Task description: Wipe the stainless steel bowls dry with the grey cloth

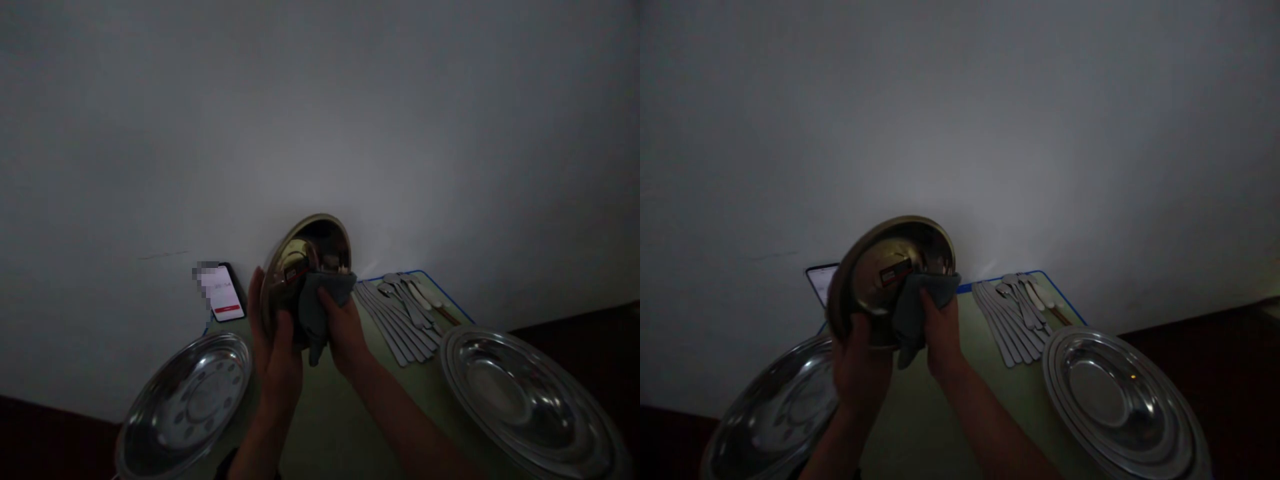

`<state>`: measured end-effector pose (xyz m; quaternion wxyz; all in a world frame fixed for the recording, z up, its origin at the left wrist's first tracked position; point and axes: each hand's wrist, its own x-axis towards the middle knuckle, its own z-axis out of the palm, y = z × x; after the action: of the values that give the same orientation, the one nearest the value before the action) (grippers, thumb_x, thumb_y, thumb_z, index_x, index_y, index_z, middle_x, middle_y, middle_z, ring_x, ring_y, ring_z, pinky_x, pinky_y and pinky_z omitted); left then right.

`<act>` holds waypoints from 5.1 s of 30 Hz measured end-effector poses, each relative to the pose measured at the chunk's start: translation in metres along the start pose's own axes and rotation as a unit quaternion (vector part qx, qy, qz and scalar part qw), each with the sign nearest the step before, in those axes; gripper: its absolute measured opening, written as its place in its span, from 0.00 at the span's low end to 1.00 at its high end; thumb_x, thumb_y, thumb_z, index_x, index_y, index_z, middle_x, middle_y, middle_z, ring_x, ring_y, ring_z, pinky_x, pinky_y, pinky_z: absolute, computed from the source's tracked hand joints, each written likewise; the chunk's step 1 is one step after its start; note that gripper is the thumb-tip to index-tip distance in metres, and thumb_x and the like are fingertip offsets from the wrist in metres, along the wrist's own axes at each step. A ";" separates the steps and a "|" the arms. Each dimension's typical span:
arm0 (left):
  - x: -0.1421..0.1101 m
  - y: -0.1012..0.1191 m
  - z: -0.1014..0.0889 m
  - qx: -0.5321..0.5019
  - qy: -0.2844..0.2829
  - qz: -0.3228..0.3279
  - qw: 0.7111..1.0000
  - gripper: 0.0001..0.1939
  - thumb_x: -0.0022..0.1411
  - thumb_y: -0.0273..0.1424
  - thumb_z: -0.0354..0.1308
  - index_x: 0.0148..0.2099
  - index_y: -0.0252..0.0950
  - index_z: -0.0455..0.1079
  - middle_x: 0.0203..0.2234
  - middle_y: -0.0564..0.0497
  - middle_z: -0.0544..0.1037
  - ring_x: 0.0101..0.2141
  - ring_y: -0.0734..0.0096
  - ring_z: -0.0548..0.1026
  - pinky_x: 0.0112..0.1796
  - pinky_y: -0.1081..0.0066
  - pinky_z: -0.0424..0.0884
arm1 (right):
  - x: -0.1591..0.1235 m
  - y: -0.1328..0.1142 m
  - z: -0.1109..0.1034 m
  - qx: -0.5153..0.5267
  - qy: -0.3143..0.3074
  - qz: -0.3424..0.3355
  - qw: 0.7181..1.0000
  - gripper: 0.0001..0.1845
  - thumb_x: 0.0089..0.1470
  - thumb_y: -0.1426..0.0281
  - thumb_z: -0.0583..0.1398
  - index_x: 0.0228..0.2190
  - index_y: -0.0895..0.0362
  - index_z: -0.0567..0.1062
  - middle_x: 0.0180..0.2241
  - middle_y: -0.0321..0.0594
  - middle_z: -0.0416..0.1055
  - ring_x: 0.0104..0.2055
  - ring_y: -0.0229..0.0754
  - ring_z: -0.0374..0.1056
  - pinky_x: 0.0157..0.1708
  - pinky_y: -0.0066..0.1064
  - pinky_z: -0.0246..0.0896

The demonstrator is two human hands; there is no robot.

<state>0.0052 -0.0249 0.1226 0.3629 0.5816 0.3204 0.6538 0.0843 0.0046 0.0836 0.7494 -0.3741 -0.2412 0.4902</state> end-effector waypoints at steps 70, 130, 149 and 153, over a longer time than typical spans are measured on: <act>0.004 0.014 -0.002 -0.116 0.021 -0.032 0.993 0.24 0.52 0.36 0.63 0.52 0.49 0.66 0.50 0.53 0.74 0.51 0.58 0.71 0.49 0.63 0.69 | -0.003 0.003 -0.008 -0.041 0.055 -0.007 0.998 0.24 0.42 0.58 0.65 0.41 0.56 0.73 0.43 0.45 0.76 0.45 0.49 0.72 0.42 0.40 0.68; 0.027 0.021 -0.036 0.045 -0.159 -0.169 0.972 0.20 0.53 0.37 0.63 0.50 0.44 0.73 0.48 0.48 0.77 0.49 0.54 0.73 0.49 0.58 0.68 | 0.023 -0.050 -0.048 -0.357 0.003 -0.248 0.901 0.16 0.39 0.63 0.66 0.32 0.55 0.71 0.30 0.35 0.74 0.33 0.42 0.68 0.34 0.34 0.64; 0.040 0.023 -0.054 -0.060 -0.039 -0.249 0.966 0.28 0.49 0.33 0.65 0.54 0.45 0.70 0.48 0.51 0.77 0.52 0.53 0.72 0.51 0.60 0.68 | 0.017 -0.047 -0.038 -0.364 -0.051 -0.197 0.909 0.19 0.42 0.64 0.65 0.39 0.55 0.73 0.35 0.39 0.76 0.37 0.44 0.71 0.37 0.35 0.66; 0.035 0.026 -0.053 -0.003 -0.160 -0.275 0.948 0.26 0.53 0.36 0.63 0.55 0.44 0.69 0.52 0.48 0.74 0.53 0.52 0.70 0.53 0.58 0.64 | 0.017 -0.064 -0.047 -0.450 -0.054 -0.270 0.850 0.12 0.42 0.62 0.65 0.27 0.55 0.70 0.20 0.30 0.68 0.24 0.37 0.62 0.25 0.28 0.59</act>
<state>-0.0517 -0.0087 0.1563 0.5769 0.5670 0.4035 0.4275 0.1610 -0.0106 0.1056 0.5878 -0.5632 -0.5669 0.1261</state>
